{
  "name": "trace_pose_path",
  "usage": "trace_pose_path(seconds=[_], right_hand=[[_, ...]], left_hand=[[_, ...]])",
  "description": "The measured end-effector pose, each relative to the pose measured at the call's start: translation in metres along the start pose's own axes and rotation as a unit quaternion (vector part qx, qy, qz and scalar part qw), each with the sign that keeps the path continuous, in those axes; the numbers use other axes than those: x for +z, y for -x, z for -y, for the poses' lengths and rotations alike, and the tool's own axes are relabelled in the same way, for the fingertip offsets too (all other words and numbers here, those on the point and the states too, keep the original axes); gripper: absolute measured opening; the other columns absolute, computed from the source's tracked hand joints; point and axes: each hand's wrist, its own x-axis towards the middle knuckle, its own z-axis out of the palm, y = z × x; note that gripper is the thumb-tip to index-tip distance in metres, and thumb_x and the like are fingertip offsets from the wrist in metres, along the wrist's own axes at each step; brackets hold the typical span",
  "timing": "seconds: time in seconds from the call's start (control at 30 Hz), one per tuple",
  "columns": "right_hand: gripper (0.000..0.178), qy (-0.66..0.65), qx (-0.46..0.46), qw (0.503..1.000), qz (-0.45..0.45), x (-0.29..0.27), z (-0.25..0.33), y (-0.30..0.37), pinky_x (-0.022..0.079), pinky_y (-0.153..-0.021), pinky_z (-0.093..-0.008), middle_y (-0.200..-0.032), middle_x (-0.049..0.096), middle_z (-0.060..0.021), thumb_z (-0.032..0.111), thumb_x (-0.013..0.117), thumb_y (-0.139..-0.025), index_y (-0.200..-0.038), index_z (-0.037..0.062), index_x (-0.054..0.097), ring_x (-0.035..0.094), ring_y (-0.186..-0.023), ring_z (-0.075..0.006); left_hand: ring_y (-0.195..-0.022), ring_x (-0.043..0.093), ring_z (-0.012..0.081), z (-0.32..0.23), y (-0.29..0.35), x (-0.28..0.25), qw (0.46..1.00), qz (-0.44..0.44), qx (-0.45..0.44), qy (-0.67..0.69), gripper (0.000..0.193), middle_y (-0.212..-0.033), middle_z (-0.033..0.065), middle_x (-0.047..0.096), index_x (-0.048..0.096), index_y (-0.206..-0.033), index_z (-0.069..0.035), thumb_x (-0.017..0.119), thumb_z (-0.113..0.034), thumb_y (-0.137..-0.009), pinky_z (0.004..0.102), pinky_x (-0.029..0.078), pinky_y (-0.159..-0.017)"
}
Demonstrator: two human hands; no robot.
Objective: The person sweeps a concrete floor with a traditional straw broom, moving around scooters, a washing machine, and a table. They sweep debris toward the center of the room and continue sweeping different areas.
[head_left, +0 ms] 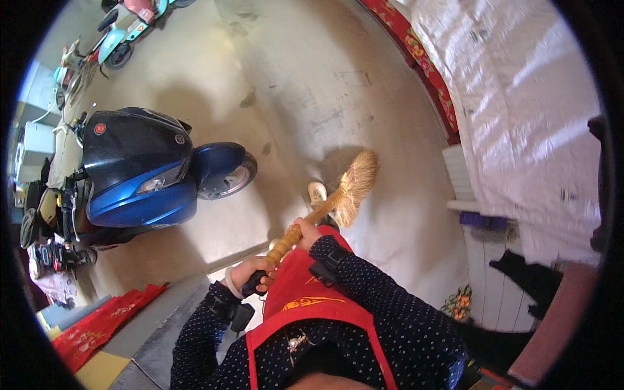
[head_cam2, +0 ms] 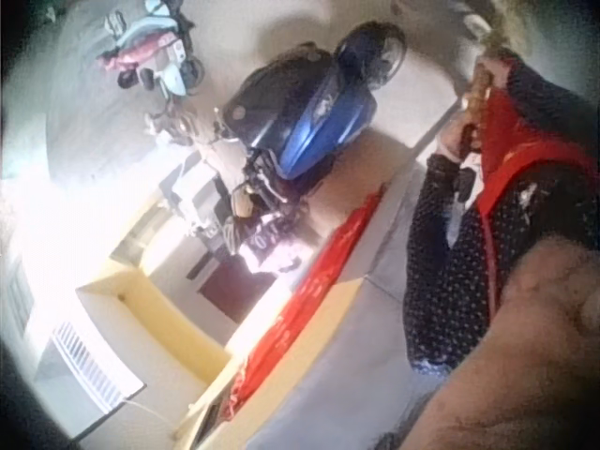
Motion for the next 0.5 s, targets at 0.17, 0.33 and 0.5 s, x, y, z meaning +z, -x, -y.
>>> trace_pose_path(seconds=[0.17,0.33,0.5], right_hand=[[0.016,0.053,0.048,0.994,0.084,0.087,0.082,-0.044,0.05,-0.066,-0.0378,-0.07,0.053,-0.0076,0.019,0.056,-0.082,-0.077,0.0063,0.047,0.054,-0.064,-0.0231],[0.017,0.088,0.15,0.964,0.2,0.16,0.178,-0.105,0.048,-0.057,-0.0336,-0.063,0.051,-0.0066,0.018,0.056,-0.083,-0.077,0.0062,0.046,0.052,-0.056,-0.0203],[0.017,0.127,0.079,0.971,0.188,0.191,0.238,-0.081,0.048,-0.05,-0.0334,-0.063,0.051,-0.0064,0.02,0.056,-0.084,-0.08,0.0063,0.047,0.052,-0.052,-0.0203]], left_hand=[[-0.045,0.042,0.0101,-0.05,-0.007,0.066,0.974,-0.15,0.117,-0.119,0.034,-0.064,0.0039,0.046,0.044,-0.107,-0.002,0.055,-0.006,-0.075,0.0231,0.034,-0.038],[-0.041,0.047,0.0149,-0.106,-0.087,0.12,0.935,-0.23,0.251,-0.101,0.023,-0.059,0.0067,0.049,0.041,-0.093,-0.003,0.054,-0.004,-0.074,0.0287,0.041,-0.037],[-0.045,0.054,0.0169,-0.129,-0.101,0.156,0.939,-0.158,0.266,-0.149,0.033,-0.064,0.0081,0.053,0.039,-0.101,-0.001,0.056,-0.001,-0.072,0.0294,0.046,-0.041]])
